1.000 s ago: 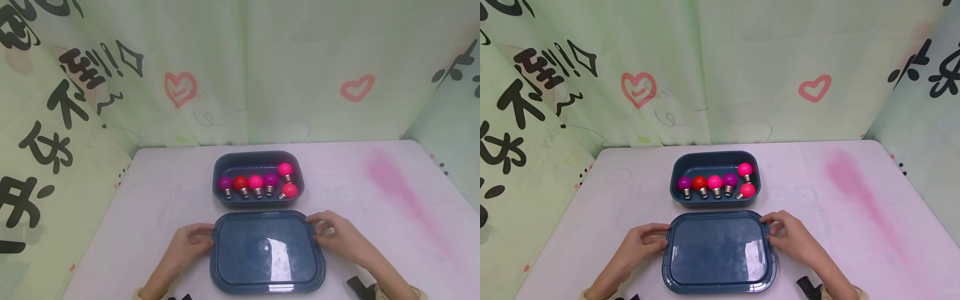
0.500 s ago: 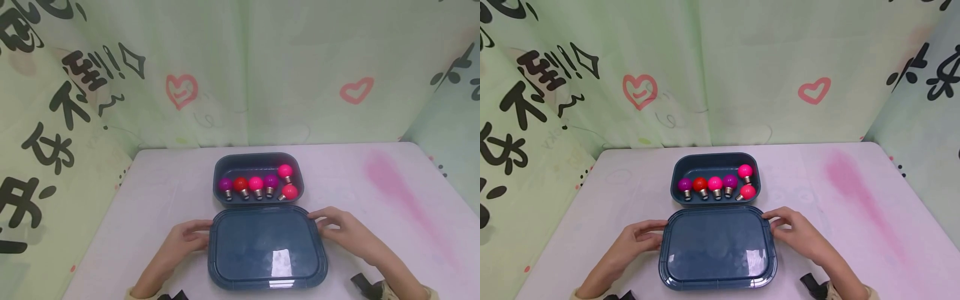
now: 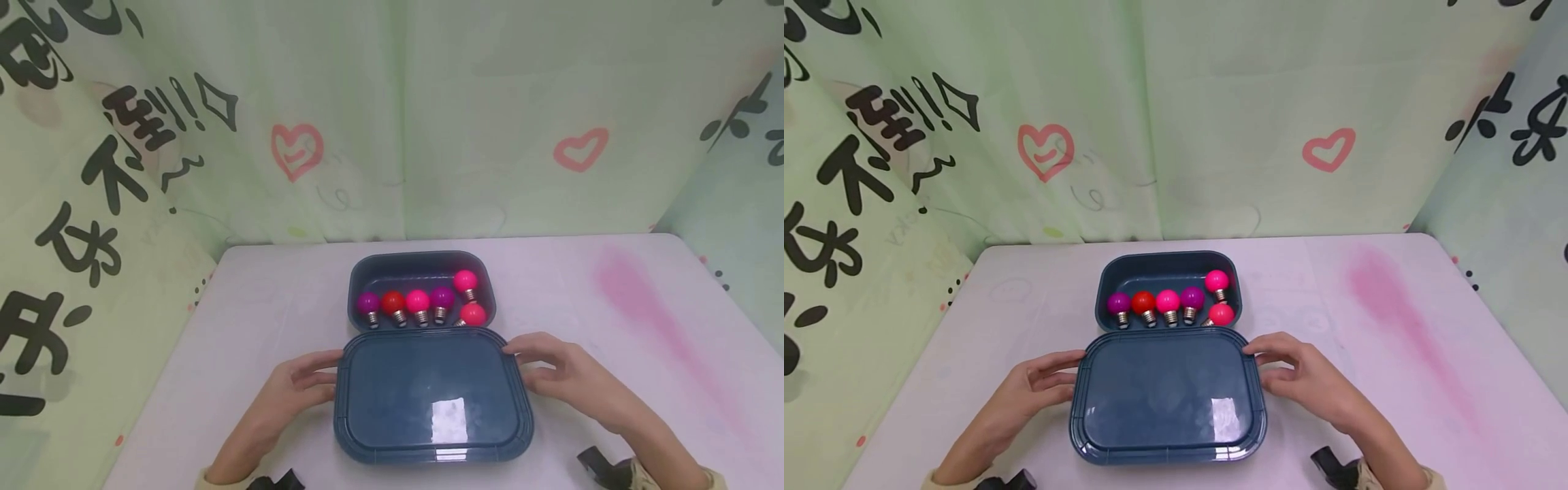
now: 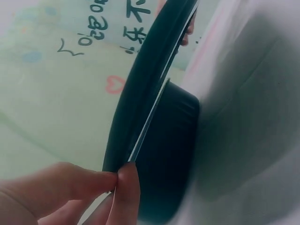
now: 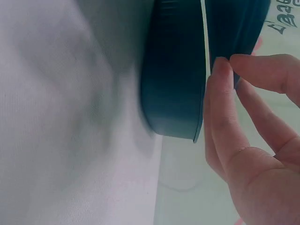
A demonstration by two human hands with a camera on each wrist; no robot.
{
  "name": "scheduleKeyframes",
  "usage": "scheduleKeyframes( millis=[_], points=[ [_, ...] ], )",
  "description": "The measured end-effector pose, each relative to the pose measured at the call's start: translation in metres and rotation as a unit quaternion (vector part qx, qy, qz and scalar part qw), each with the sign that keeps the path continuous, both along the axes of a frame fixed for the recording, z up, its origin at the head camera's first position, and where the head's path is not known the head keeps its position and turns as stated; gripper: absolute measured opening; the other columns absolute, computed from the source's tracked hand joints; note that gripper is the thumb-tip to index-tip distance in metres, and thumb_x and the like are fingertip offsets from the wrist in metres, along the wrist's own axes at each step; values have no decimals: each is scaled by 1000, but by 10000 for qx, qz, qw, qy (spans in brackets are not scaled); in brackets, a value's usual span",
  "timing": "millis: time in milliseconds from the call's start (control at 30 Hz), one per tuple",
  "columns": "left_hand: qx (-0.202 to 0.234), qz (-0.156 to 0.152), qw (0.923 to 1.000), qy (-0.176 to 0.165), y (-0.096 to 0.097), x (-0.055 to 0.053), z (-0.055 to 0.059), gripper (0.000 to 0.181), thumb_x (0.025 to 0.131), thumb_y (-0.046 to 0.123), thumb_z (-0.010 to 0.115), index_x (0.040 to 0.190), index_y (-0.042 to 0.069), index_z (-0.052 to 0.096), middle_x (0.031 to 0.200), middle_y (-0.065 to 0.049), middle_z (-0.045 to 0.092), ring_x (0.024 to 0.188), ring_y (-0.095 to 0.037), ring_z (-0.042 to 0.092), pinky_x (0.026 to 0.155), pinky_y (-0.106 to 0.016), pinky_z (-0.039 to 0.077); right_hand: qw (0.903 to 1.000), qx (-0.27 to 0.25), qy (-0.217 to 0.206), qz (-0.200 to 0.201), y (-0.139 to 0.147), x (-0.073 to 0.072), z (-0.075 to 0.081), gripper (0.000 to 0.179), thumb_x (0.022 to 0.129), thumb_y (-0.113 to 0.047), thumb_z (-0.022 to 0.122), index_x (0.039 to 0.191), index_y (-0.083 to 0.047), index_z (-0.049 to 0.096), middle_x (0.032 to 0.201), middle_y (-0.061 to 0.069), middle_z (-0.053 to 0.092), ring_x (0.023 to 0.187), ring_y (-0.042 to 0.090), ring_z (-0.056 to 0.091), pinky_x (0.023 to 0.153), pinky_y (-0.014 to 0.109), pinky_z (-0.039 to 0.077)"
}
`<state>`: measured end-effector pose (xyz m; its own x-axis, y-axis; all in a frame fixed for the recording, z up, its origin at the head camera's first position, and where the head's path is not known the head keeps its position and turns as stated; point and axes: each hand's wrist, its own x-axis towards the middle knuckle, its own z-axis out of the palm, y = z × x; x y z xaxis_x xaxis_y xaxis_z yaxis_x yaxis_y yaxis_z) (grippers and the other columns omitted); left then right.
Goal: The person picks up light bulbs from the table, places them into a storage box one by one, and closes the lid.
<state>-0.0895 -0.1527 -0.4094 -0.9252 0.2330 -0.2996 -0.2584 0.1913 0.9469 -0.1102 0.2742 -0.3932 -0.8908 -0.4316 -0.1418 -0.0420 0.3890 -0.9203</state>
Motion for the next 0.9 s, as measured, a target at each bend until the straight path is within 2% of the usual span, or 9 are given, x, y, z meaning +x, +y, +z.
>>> scheduleKeyframes(
  millis=[100, 167, 433, 600, 767, 900],
  points=[
    [17, -75, 10000, 16, 0, -1, 1, 57, 87, 18, 75, 139, 6, 56, 140, -16, 57, 114, -27, 66, 92, -37, 55, 9998, -121, 147, -52, 1, 0, -1, 41, 91, -12, 71, 130, -11, 62, 140, 18, 49, 112, -1, 58, 85, 25, 57],
    [37, -122, 9999, 3, -1, -1, 2, 57, 88, 18, 75, 140, 6, 55, 140, -16, 57, 114, -27, 65, 93, -37, 55, 9996, -149, 209, -74, 1, -1, -1, 41, 90, -12, 72, 130, -10, 62, 140, 18, 49, 110, -3, 58, 85, 24, 56],
    [172, -359, 9992, -99, -2, -1, 5, 59, 89, 20, 75, 143, 9, 53, 143, -14, 54, 117, -25, 63, 94, -35, 54, 9992, -130, 368, 24, 8, -5, -3, 41, 90, -12, 72, 130, -8, 62, 137, 17, 51, 111, -1, 59, 87, 22, 55],
    [325, -493, 9982, -67, -2, -2, 4, 59, 89, 18, 74, 144, 10, 52, 143, -14, 54, 119, -25, 62, 92, -32, 55, 9981, -200, 573, 116, 12, -6, -3, 41, 91, -11, 71, 130, -6, 61, 134, 4, 55, 111, -1, 59, 87, 23, 55],
    [247, -524, 9983, 40, -1, -3, 3, 58, 89, 19, 74, 143, 11, 53, 141, -13, 57, 119, -25, 62, 92, -32, 55, 9976, -82, 688, 79, 14, -7, -2, 41, 92, -12, 70, 131, -8, 61, 131, -7, 57, 111, -1, 59, 87, 22, 55],
    [107, -502, 9985, 205, 0, -4, 2, 55, 90, 21, 73, 141, 11, 55, 139, -12, 59, 119, -25, 62, 93, -33, 54, 9977, 140, 670, -28, 15, -7, 0, 40, 93, -16, 69, 132, -12, 61, 132, -1, 57, 111, -1, 59, 87, 23, 55]
  ],
)
